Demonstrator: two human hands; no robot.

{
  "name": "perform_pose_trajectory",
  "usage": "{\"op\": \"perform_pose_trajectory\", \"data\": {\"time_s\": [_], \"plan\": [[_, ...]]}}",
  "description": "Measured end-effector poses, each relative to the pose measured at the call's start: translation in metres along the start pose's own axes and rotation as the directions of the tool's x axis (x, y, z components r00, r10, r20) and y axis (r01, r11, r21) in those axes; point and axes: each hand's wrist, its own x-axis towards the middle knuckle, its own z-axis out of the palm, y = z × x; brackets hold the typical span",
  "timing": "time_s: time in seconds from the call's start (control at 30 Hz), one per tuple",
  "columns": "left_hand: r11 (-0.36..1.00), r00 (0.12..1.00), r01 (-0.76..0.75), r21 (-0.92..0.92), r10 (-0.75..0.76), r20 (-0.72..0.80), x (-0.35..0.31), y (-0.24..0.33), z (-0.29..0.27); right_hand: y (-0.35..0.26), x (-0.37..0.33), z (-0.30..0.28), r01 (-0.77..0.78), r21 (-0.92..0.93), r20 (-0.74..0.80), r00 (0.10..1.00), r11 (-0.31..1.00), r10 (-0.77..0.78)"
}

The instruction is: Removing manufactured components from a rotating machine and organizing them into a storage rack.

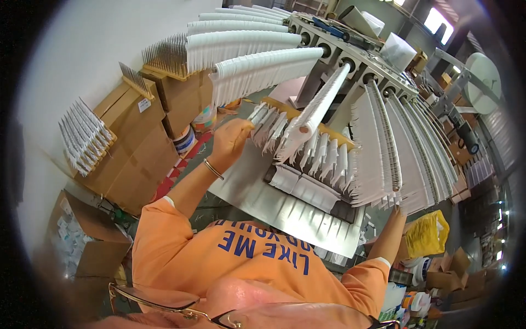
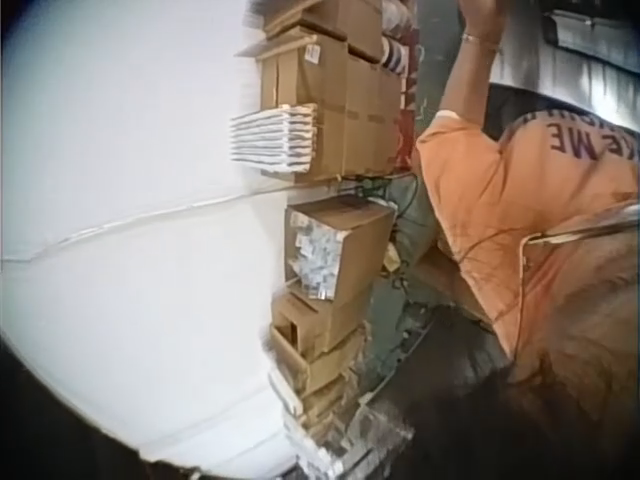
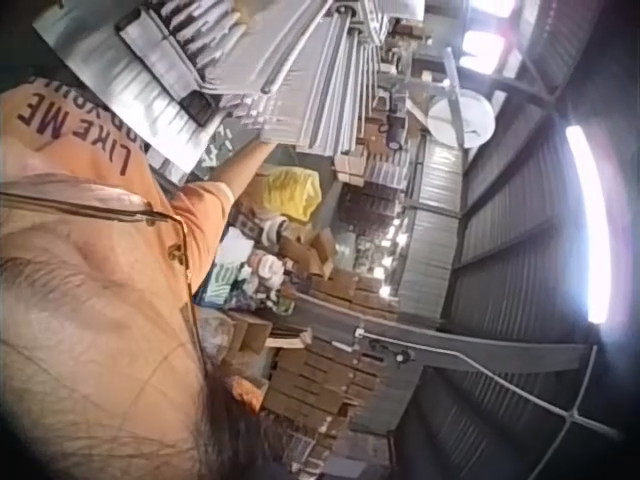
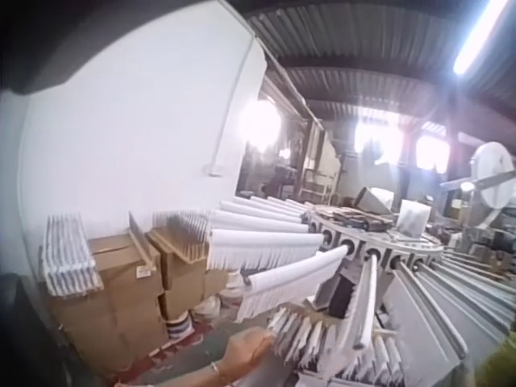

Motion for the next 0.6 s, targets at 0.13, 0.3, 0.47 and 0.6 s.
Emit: {"op": "perform_pose_trajectory", "data": {"time_s": [0.13, 0.3, 0.47, 0.6], "plan": [[0.999, 1.000, -0.010, 0.033, 0.011, -0.010, -0.021, 0.000, -0.005, 0.010, -0.009, 0.008, 0.003, -0.075, -0.013, 1.000, 0.997, -0.004], [0.999, 0.999, 0.027, 0.026, -0.027, 0.024, -0.026, -0.001, -0.004, 0.003, 0.023, 0.051, -0.055, -0.155, -0.099, 0.994, 0.986, 0.040], [0.958, 0.960, 0.275, 0.086, -0.279, 0.035, -0.024, 0.014, 0.010, 0.021, -0.030, 0.068, -0.229, -0.193, -0.366, 0.919, 0.954, 0.147], [0.865, 0.862, 0.500, -0.045, -0.493, 0.120, -0.080, 0.005, -0.007, 0.036, -0.088, 0.049, -0.037, -0.606, -0.350, 0.909, 0.795, -0.224]]}}
